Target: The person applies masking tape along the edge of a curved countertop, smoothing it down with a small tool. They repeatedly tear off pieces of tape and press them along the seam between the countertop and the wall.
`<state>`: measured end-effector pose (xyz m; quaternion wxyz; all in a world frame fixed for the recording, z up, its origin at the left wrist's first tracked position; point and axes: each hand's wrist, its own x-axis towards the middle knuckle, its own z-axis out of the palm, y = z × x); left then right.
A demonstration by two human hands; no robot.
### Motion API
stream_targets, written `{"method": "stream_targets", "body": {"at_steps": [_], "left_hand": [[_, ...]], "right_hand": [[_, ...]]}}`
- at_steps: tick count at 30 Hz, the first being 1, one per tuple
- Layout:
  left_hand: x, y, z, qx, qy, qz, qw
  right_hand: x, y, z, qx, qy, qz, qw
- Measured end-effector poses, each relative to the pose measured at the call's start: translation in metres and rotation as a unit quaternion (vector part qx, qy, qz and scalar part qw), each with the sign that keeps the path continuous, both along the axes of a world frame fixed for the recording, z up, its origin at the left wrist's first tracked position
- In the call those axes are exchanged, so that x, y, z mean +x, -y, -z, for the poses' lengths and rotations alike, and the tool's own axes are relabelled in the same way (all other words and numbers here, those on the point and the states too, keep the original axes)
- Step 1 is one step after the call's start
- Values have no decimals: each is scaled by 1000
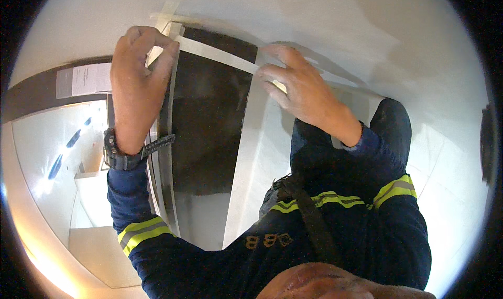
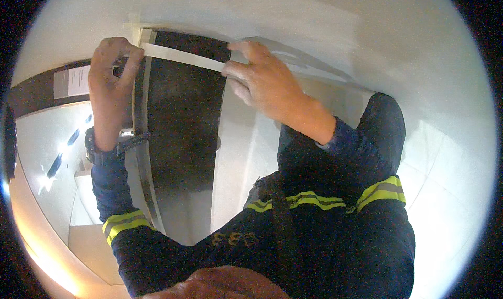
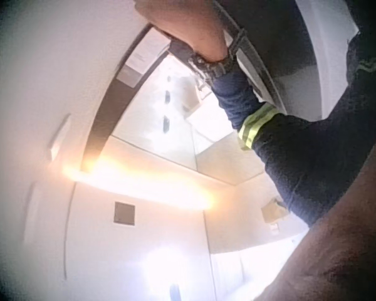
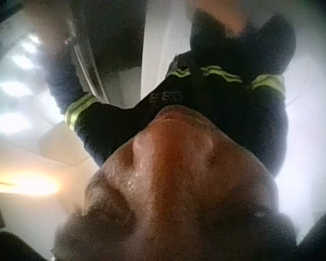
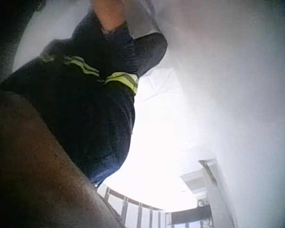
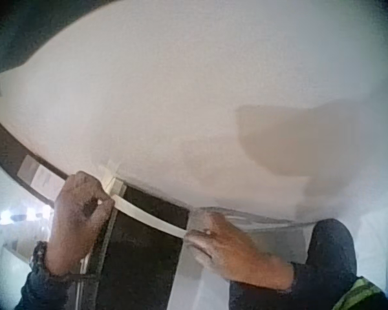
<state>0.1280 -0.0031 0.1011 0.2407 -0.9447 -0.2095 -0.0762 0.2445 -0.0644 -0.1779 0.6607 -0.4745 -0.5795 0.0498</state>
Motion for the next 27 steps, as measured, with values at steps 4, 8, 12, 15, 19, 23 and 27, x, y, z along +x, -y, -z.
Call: {"method": "stream_targets", "body": {"at_steps": [4, 8, 12, 15, 19, 23, 27], "left_hand": [[9, -4, 13, 40, -27, 8, 999], [14, 0, 16, 77, -41, 8, 996], [17, 0, 12, 107, -51, 22, 993], [15, -4, 8, 120, -54, -15, 991], [18, -2, 9, 131, -49, 8, 990], [17, 2, 9, 118, -50, 9, 992], [11, 0, 8, 99, -37, 11, 994]], "right_hand": [[0, -20, -19, 46, -174, -156, 971], [-1, -35, -31, 18, -296, -254, 920], [-9, -54, -34, 69, -345, -263, 898], [-10, -51, -45, 48, -329, -246, 911], [-14, -47, -45, 75, -248, -171, 951], [-18, -39, -40, 68, -196, -86, 974], [-8, -20, -28, 19, -183, -103, 978]]}}
